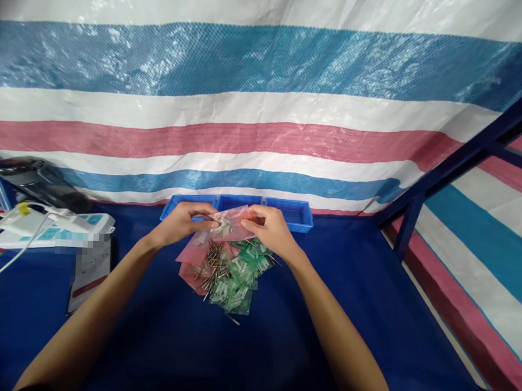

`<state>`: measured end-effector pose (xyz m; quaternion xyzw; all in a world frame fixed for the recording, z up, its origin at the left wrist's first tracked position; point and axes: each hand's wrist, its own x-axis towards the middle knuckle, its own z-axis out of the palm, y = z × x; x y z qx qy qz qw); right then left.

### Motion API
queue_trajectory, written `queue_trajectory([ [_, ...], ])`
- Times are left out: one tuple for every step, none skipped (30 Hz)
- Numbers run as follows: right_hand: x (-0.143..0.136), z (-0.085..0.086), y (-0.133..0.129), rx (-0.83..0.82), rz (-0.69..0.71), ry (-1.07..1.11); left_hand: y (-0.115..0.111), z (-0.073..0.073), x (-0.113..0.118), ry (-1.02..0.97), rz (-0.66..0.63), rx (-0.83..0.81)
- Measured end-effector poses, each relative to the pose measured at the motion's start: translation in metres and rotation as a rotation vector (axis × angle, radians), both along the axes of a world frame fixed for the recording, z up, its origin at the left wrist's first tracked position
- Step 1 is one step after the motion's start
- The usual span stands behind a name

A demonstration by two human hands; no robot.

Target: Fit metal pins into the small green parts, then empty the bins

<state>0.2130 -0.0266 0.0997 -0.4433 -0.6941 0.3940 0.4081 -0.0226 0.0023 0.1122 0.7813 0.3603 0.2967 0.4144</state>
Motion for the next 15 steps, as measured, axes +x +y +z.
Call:
queue_trajectory([
  [-0.0007,0.0013,-0.0005,0.006,0.006,0.014,-0.0005,0.0004,0.0002,0.008,0.01,0.009],
  [-0.0013,0.0026,-0.001,0.013,0.012,0.021,-0.0011,0.0009,0.0004,0.021,0.017,0.019],
  [-0.0018,0.0036,-0.0015,0.019,0.019,0.019,-0.0018,0.0015,0.0006,0.038,0.022,0.029],
  [-0.002,0.0045,-0.002,0.022,0.027,0.008,-0.0024,0.002,0.0008,0.053,0.025,0.039],
  [-0.0021,0.005,-0.0024,0.023,0.037,-0.008,-0.0031,0.0026,0.0009,0.067,0.024,0.046],
  [-0.002,0.0054,-0.0028,0.02,0.049,-0.028,-0.0037,0.0031,0.0009,0.077,0.021,0.051],
  [-0.0019,0.0055,-0.0031,0.014,0.062,-0.046,-0.0042,0.0035,0.0008,0.083,0.016,0.055],
  [-0.0018,0.0055,-0.0035,0.007,0.073,-0.06,-0.0045,0.0039,0.0005,0.086,0.012,0.06],
  [-0.0017,0.0054,-0.0037,0.0,0.08,-0.07,-0.0048,0.0042,0.0001,0.088,0.009,0.065],
  [-0.0018,0.0052,-0.004,-0.007,0.081,-0.079,-0.005,0.0044,-0.0005,0.09,0.008,0.07],
  [-0.0019,0.005,-0.0042,-0.009,0.076,-0.086,-0.0052,0.0046,-0.0011,0.092,0.01,0.077],
  [-0.0021,0.0049,-0.0045,-0.009,0.072,-0.09,-0.0053,0.0047,-0.0017,0.095,0.014,0.084],
  [-0.0023,0.0048,-0.0047,-0.005,0.072,-0.093,-0.0055,0.0049,-0.0023,0.099,0.02,0.092],
  [-0.0025,0.0048,-0.0049,0.003,0.076,-0.097,-0.0056,0.0051,-0.0026,0.102,0.026,0.099],
  [-0.0026,0.0049,-0.0051,0.014,0.081,-0.1,-0.0058,0.0052,-0.0028,0.104,0.031,0.106],
])
